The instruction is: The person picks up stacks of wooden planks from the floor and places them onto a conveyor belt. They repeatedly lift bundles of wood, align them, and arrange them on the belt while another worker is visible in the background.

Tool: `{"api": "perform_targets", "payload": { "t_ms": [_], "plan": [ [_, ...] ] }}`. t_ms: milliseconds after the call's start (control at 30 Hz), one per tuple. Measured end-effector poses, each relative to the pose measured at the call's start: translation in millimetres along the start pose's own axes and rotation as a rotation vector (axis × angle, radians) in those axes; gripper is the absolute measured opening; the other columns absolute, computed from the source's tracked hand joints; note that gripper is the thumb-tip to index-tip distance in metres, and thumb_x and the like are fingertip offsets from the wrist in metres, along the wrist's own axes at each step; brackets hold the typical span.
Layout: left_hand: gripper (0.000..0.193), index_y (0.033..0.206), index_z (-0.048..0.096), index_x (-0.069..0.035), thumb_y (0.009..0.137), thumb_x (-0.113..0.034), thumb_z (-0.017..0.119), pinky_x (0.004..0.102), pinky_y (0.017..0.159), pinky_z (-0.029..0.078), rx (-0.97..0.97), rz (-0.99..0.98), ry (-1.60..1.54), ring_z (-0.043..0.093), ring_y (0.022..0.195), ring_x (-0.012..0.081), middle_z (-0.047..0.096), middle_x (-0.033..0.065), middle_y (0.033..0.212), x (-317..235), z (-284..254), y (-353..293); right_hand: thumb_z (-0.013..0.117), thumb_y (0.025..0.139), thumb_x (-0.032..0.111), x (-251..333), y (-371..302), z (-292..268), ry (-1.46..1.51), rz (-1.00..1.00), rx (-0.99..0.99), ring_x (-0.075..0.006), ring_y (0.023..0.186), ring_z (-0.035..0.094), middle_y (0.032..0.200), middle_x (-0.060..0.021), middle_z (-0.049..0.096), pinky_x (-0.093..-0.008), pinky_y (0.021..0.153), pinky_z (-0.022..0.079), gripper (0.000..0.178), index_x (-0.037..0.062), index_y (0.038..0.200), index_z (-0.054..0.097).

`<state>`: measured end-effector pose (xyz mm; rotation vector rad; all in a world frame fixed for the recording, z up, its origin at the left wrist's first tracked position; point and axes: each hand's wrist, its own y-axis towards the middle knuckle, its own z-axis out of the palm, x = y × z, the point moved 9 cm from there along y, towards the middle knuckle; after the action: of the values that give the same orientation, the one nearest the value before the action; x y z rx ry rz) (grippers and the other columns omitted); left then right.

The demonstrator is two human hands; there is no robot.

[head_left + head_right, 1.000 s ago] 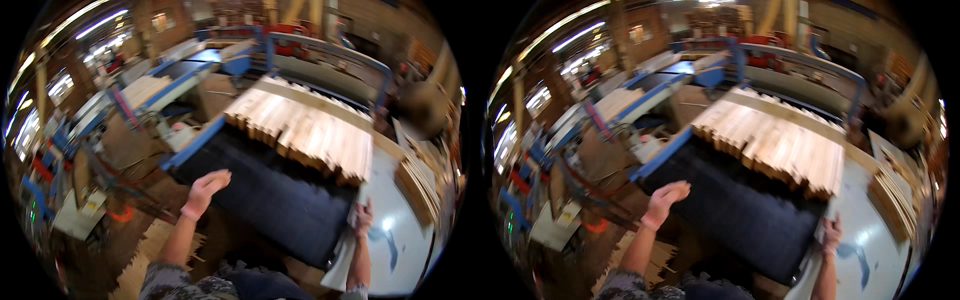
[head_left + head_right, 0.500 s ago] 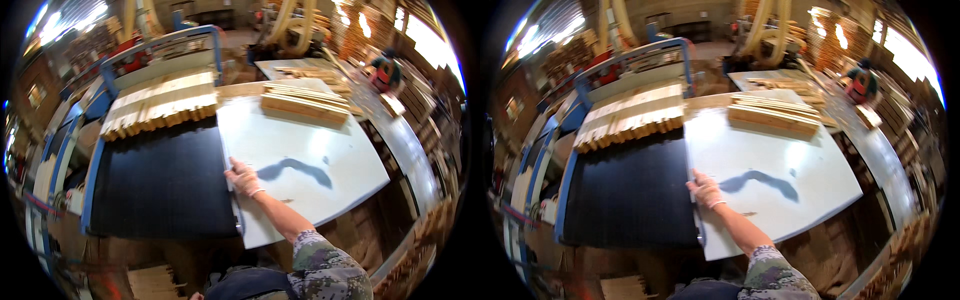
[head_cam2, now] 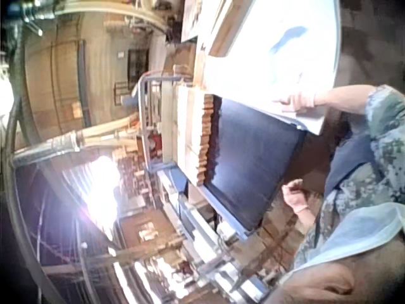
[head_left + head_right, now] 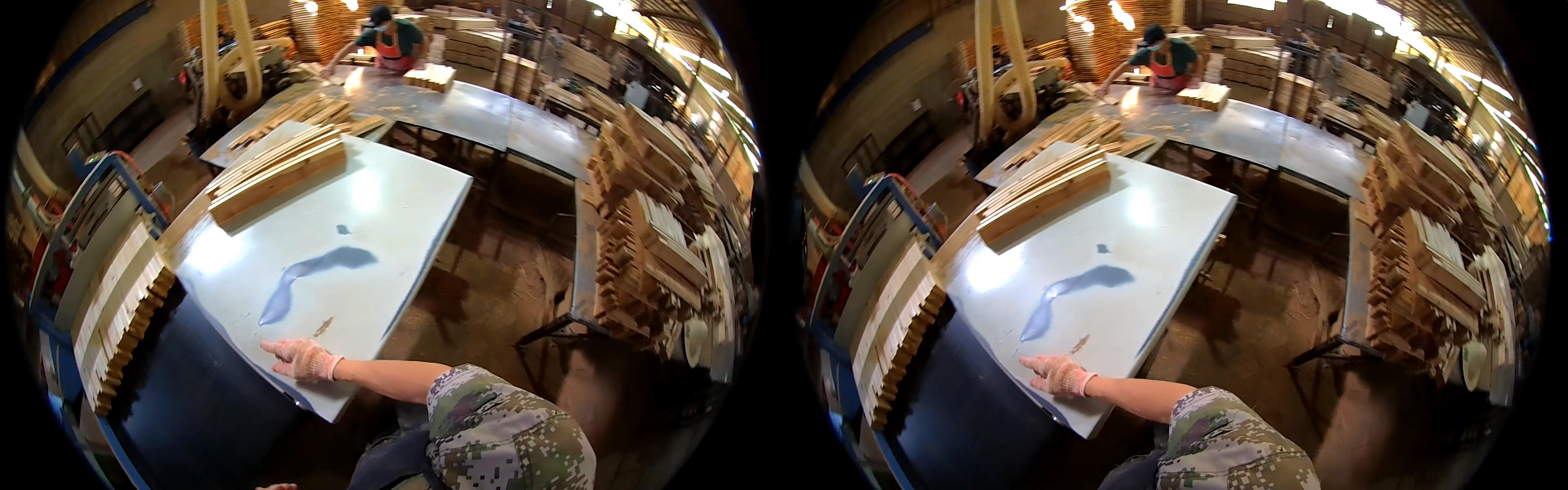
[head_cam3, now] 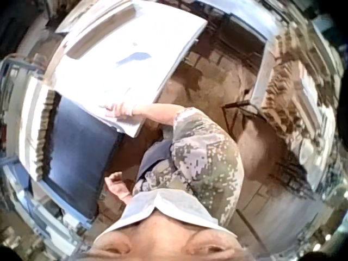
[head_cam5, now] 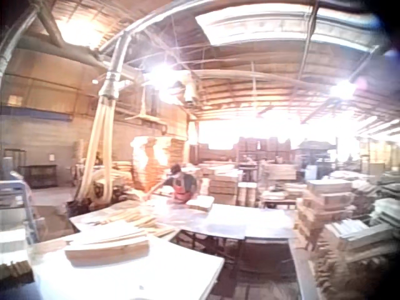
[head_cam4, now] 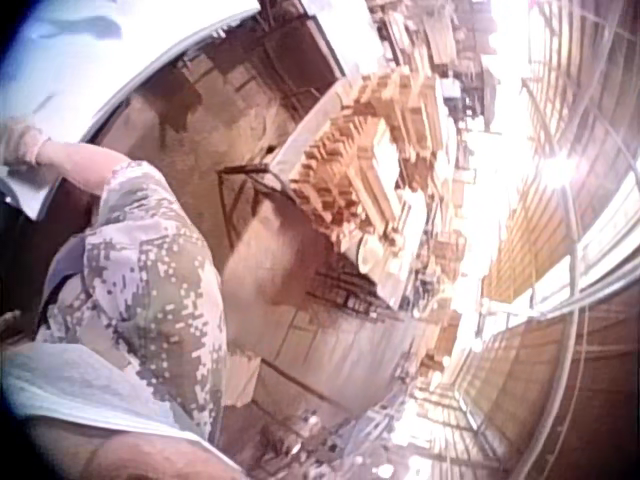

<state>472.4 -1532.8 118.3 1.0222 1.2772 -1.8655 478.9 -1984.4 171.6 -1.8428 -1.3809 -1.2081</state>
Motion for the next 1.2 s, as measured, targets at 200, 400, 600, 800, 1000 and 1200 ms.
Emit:
{"api": "perform_targets", "payload": {
  "t_ms": [200,400,600,800,1000,1200],
  "plan": [
    [0.042,0.100,0.075,0.001,0.105,-0.039,0.062,0.0454,0.093,0.062,0.500,0.191,0.064,0.076,0.095,0.0308,0.079,0.0169,0.098,-76.0,154.3,50.5,0.069,0.099,0.028,-10.4,-82.5,-29.3,0.049,0.123,0.052,-0.0385,0.116,0.067,0.128,-0.0221,0.068,-0.0442,0.104,0.052,0.068,0.0073,0.160,0.047],
    [0.040,0.117,0.071,0.007,0.108,-0.030,0.063,0.0447,0.100,0.059,0.751,0.248,0.159,0.074,0.105,0.0319,0.076,0.0201,0.113,-76.0,296.0,70.3,0.069,0.099,0.031,-55.9,-112.0,-137.9,-0.085,0.135,-0.235,-0.0397,0.119,0.066,0.130,-0.0240,0.067,-0.0441,0.105,0.051,0.071,0.0095,0.162,0.045],
    [0.036,0.121,0.071,0.007,0.105,-0.024,0.064,0.0413,0.101,0.055,0.713,0.411,0.460,0.070,0.108,0.0257,0.074,0.0169,0.115,-89.5,428.0,156.0,0.068,0.100,0.032,-124.6,-130.6,-264.5,-0.309,0.314,-0.433,-0.0377,0.125,0.065,0.135,-0.0211,0.067,-0.0433,0.110,0.051,0.069,0.0112,0.162,0.045],
    [0.044,0.141,0.063,0.007,0.104,-0.018,0.064,0.0344,0.112,0.046,0.604,0.483,0.624,0.061,0.124,0.0191,0.068,0.0113,0.134,-126.5,587.9,267.3,0.077,0.095,0.023,-151.6,-132.5,-316.1,-0.164,0.130,-0.519,-0.0309,0.111,0.069,0.124,-0.0148,0.072,-0.0391,0.098,0.058,0.063,0.0097,0.153,0.057],
    [0.079,0.152,0.053,0.004,0.097,-0.049,0.069,0.0447,0.121,0.040,0.215,0.937,1.316,0.051,0.145,0.0418,0.055,0.0286,0.154,-184.4,736.3,343.1,0.082,0.088,0.021,-134.9,-139.4,-349.6,-0.184,0.030,-0.467,-0.0326,0.096,0.074,0.114,-0.0138,0.077,-0.0392,0.078,0.062,0.055,0.0091,0.139,0.068],
    [0.086,0.168,0.035,-0.008,0.104,-0.066,0.043,0.0505,0.133,0.013,-0.042,0.749,1.817,0.021,0.164,0.0378,0.028,0.0184,0.176,-203.4,811.9,470.7,0.083,0.081,0.019,-148.7,-142.8,-355.8,-0.097,-0.088,-0.433,-0.0292,0.083,0.072,0.107,-0.0069,0.076,-0.0374,0.068,0.058,0.057,0.0113,0.136,0.070]
  ]
}}
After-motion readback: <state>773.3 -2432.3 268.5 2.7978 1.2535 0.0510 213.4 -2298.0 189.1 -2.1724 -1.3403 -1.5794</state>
